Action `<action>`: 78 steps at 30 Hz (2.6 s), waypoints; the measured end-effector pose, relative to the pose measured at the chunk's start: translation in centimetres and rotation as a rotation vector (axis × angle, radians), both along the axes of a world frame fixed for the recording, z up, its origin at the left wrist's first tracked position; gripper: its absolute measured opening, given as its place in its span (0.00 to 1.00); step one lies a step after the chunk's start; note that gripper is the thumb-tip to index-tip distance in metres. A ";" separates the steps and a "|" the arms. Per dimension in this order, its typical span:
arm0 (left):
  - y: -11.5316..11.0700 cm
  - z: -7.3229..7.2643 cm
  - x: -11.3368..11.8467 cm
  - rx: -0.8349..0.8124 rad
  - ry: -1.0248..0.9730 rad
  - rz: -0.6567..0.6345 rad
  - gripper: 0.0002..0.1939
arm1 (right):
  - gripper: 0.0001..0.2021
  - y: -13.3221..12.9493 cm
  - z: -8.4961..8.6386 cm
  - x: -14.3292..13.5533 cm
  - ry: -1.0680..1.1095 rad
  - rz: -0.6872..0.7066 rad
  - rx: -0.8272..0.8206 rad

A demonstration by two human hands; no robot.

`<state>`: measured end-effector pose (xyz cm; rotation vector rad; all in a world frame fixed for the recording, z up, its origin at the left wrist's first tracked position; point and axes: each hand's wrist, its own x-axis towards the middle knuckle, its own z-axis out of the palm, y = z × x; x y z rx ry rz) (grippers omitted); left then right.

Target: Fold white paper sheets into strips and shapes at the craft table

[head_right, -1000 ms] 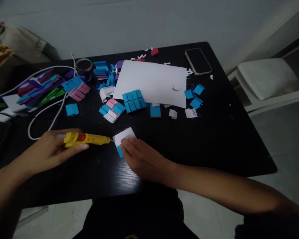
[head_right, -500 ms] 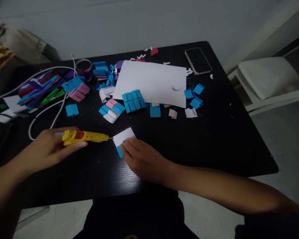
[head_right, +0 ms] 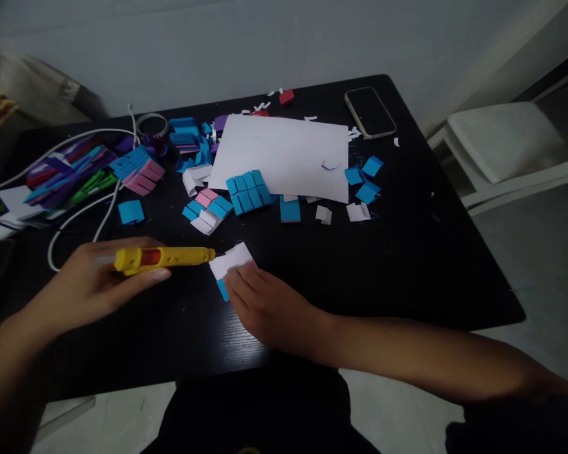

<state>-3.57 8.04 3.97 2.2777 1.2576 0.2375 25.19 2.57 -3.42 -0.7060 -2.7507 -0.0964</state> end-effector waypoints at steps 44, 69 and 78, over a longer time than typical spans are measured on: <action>2.1 -2.0 2.0 0.095 0.022 -0.088 0.19 | 0.19 0.7 -0.5 0.4 0.126 0.045 -0.186; -0.2 -1.7 -3.4 0.262 -0.118 0.240 0.08 | 0.23 0.7 -0.7 0.4 0.142 0.062 -0.197; 0.4 -4.2 -5.8 0.243 0.323 0.117 0.21 | 0.24 0.6 -1.1 0.3 0.167 0.069 -0.205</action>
